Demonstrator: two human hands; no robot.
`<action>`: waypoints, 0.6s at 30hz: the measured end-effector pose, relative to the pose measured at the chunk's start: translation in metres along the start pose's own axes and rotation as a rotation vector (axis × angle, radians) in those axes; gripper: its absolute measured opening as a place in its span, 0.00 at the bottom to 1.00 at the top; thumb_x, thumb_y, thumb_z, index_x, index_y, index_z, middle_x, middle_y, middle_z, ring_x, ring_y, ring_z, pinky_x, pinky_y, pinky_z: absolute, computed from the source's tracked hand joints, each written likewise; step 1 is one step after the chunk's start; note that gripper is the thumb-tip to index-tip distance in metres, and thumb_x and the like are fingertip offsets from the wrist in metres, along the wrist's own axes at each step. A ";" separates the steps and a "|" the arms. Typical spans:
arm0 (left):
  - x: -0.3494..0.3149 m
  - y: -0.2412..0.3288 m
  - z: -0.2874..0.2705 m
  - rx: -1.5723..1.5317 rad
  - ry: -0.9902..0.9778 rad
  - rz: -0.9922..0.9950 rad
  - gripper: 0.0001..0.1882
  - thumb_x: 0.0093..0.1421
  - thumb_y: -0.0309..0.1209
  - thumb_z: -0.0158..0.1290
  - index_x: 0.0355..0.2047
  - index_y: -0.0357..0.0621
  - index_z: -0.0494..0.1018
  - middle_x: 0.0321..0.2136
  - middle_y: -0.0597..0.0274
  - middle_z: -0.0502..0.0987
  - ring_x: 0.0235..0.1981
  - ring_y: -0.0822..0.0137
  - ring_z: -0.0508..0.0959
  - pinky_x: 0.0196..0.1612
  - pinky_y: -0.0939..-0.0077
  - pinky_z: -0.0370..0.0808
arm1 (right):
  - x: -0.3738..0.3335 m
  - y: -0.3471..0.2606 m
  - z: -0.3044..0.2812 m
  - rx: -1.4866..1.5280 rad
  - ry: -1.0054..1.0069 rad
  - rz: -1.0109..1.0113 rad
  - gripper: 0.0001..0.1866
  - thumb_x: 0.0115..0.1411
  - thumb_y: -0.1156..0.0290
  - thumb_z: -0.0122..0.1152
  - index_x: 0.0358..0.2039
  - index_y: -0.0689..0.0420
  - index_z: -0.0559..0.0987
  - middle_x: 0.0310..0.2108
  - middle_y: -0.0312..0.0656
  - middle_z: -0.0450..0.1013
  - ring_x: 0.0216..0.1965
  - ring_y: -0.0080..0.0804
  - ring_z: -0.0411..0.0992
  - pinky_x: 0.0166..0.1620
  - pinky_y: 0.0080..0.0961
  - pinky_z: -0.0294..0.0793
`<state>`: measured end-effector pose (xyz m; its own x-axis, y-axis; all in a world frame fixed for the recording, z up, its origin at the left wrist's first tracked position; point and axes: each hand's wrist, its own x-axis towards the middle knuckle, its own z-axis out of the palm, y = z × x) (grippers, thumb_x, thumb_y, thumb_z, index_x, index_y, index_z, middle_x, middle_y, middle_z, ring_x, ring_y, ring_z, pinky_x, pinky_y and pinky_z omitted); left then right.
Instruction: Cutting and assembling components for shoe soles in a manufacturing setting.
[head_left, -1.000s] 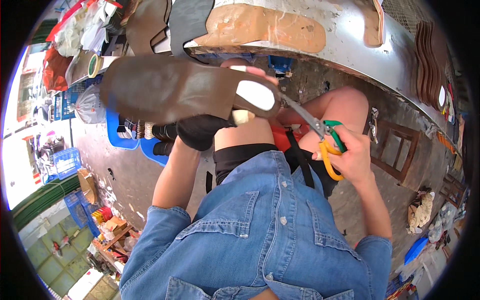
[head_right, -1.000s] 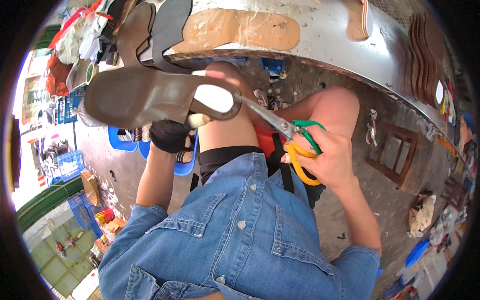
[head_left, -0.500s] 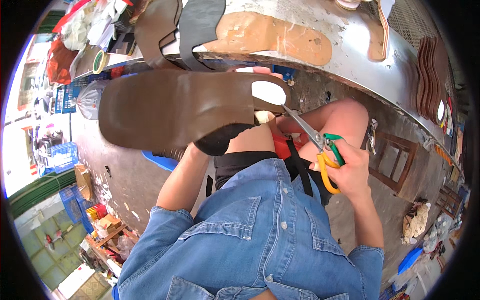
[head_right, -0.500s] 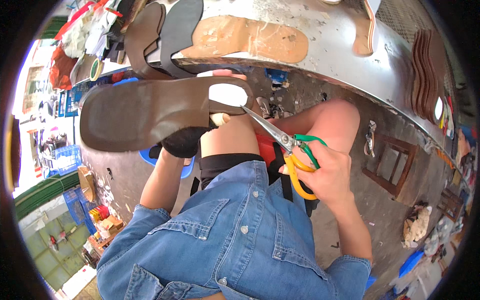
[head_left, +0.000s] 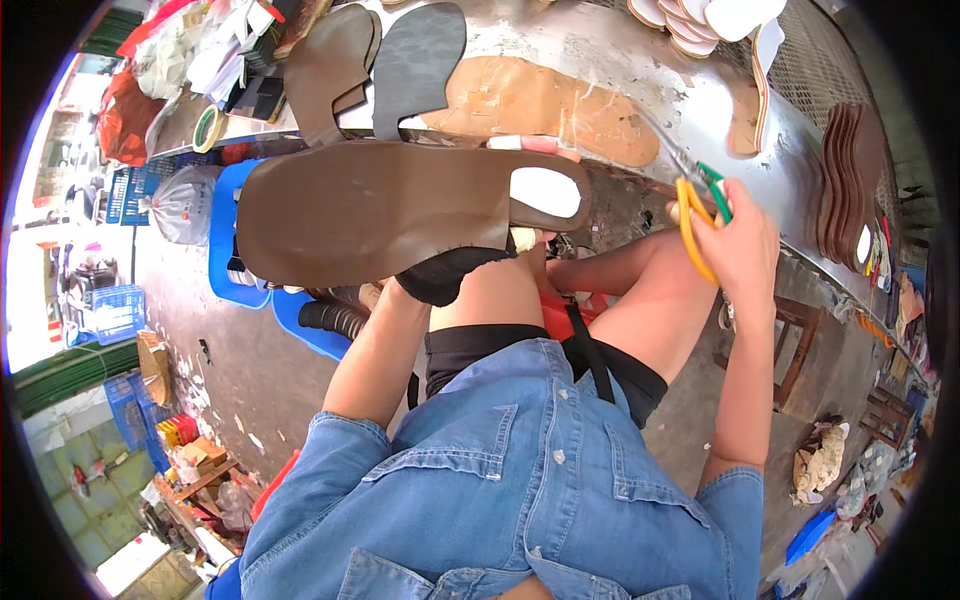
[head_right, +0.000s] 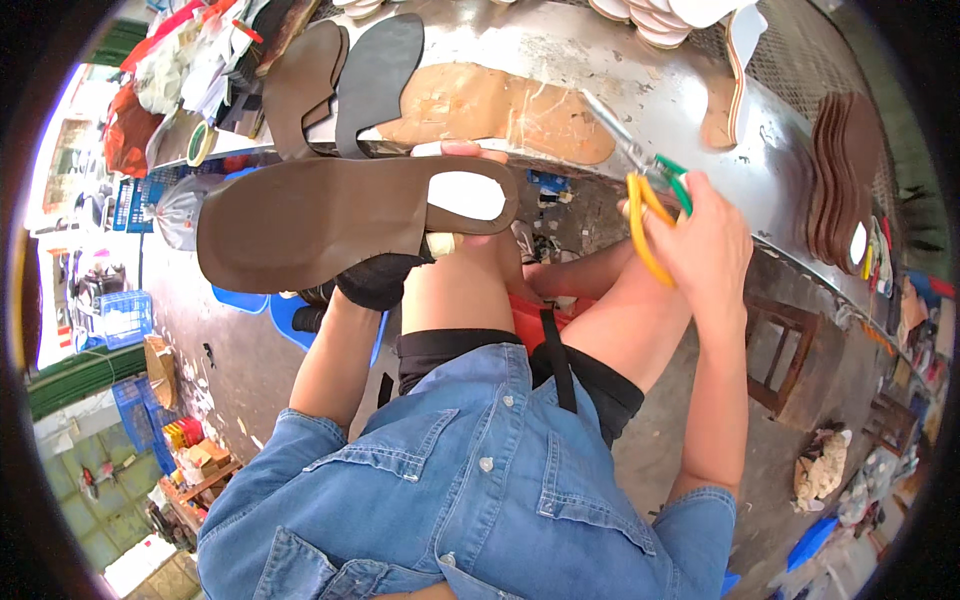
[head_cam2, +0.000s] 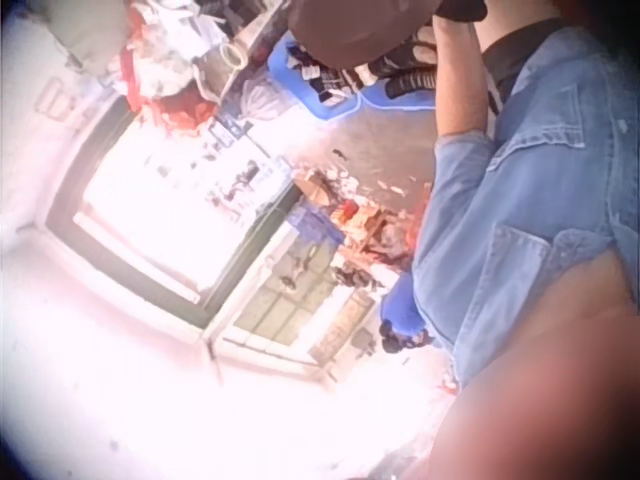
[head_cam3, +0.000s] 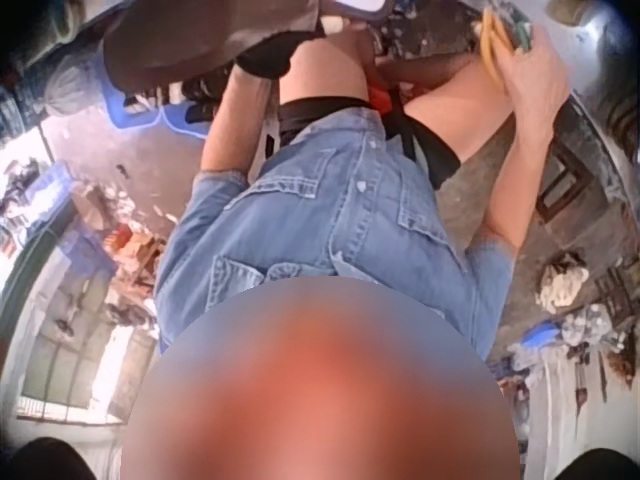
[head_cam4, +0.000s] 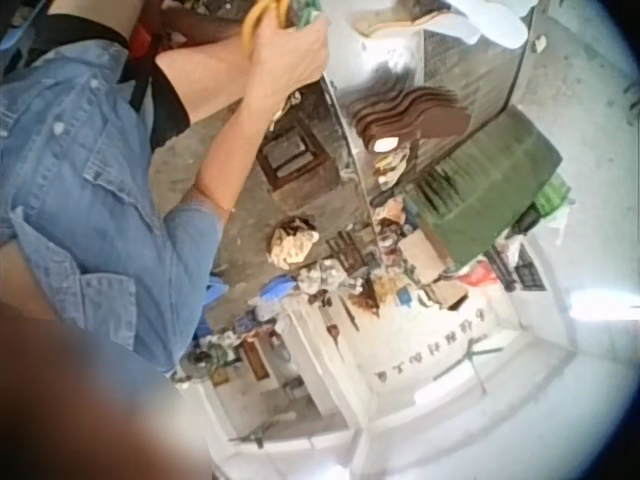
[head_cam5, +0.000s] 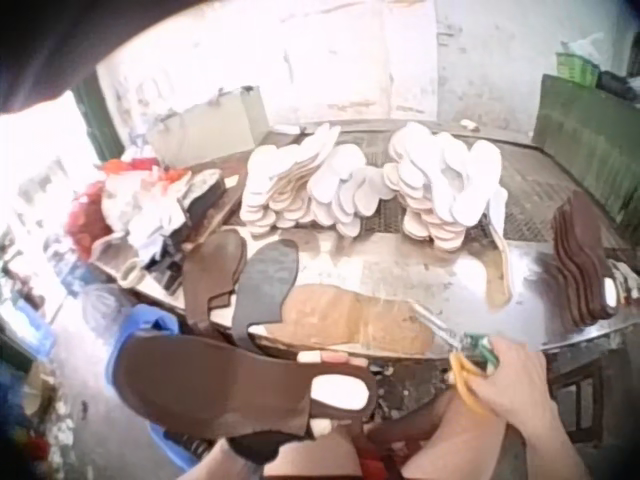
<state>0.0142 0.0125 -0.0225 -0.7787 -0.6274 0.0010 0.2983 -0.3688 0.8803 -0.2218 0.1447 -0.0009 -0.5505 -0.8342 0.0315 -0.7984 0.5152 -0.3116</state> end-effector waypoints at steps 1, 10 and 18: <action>0.002 0.000 0.002 -0.026 -0.015 0.000 0.26 0.58 0.37 0.50 0.52 0.33 0.63 0.47 0.50 0.72 0.48 0.64 0.72 0.51 0.71 0.70 | 0.009 0.004 -0.001 -0.083 0.003 0.071 0.20 0.46 0.60 0.67 0.33 0.60 0.73 0.23 0.51 0.70 0.24 0.47 0.69 0.29 0.33 0.67; 0.001 -0.041 0.011 -0.701 -0.060 -0.368 0.29 0.62 0.46 0.35 0.49 0.32 0.64 0.45 0.48 0.71 0.44 0.56 0.74 0.49 0.64 0.71 | 0.007 -0.034 0.008 1.299 -0.392 -0.119 0.11 0.57 0.70 0.57 0.40 0.59 0.76 0.30 0.33 0.71 0.29 0.18 0.68 0.34 0.15 0.69; 0.011 -0.012 0.005 -0.059 -0.479 -0.261 0.23 0.55 0.37 0.55 0.47 0.35 0.68 0.41 0.57 0.73 0.38 0.69 0.73 0.44 0.76 0.69 | 0.002 -0.033 0.022 1.390 -0.280 0.094 0.08 0.57 0.69 0.59 0.27 0.61 0.75 0.21 0.28 0.70 0.22 0.10 0.64 0.24 0.10 0.62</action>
<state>-0.0013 0.0137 -0.0308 -0.9911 -0.1326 0.0138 0.0811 -0.5174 0.8519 -0.1912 0.1221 -0.0117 -0.3909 -0.9034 -0.1764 0.2138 0.0973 -0.9720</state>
